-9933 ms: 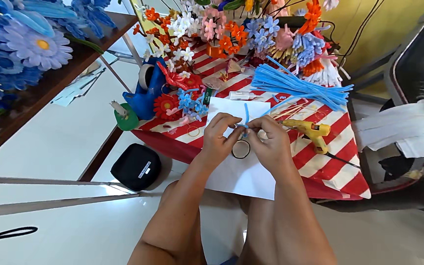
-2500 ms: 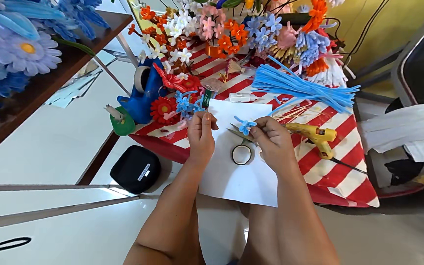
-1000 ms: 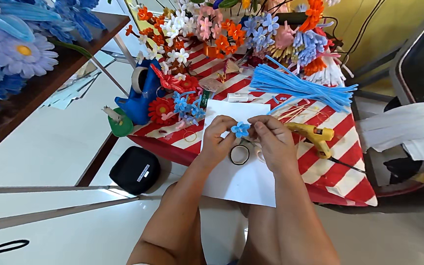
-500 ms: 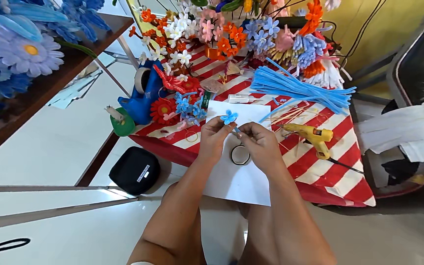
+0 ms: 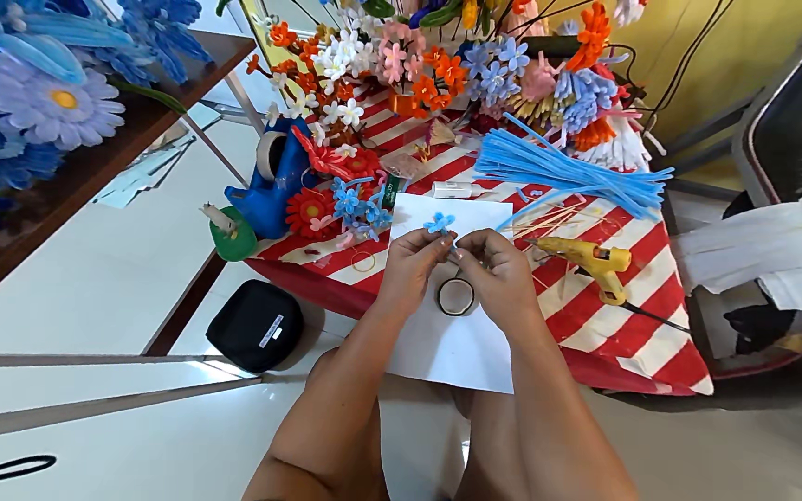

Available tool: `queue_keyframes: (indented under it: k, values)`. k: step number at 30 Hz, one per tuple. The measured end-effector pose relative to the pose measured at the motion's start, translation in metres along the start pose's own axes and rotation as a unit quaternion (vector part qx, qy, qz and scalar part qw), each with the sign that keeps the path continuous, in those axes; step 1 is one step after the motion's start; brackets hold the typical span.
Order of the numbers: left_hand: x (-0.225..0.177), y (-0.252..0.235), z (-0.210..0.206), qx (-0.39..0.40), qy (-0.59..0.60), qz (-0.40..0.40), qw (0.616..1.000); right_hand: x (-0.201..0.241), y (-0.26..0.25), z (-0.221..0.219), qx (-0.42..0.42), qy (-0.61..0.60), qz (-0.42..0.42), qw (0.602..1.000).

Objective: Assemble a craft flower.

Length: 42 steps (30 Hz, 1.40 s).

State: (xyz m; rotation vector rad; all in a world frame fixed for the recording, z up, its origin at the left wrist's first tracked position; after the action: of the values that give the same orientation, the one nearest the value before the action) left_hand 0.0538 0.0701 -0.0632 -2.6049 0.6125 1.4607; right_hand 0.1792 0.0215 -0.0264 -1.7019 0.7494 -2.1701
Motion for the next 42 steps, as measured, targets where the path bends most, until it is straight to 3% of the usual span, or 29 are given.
queue_keyframes:
  k: [7,17,27,38,42]
  values:
    - [0.004,0.001,-0.005,0.002,0.054,0.054,0.997,0.003,0.0,0.001,0.006,-0.009,0.004,1.0]
    - [0.004,0.009,-0.013,0.002,0.04,0.046,0.998,0.01,0.004,0.005,-0.042,-0.005,0.037,0.998]
    - [-0.003,0.023,-0.02,0.006,-0.144,-0.134,0.98,0.008,0.008,0.014,-0.07,-0.074,-0.005,0.995]
    - [-0.007,0.031,-0.028,-0.008,-0.275,-0.306,0.911,0.007,0.01,0.017,-0.092,-0.155,-0.042,0.983]
    - [-0.006,0.031,-0.027,-0.007,-0.267,-0.307,0.913,0.01,0.011,0.016,-0.095,-0.178,-0.051,0.978]
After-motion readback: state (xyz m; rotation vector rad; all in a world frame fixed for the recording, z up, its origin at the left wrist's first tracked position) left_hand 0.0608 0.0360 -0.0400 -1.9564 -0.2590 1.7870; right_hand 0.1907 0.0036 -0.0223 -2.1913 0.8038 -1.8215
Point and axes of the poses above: each hand's wrist, its own y-axis away from the middle knuckle, its own z-axis out of the back of the hand, x = y × z, the point moved 6 cm from there along -y, towards the middle knuckle, and after that the axes turned 15 degrees about z, right-handed, at the moved point
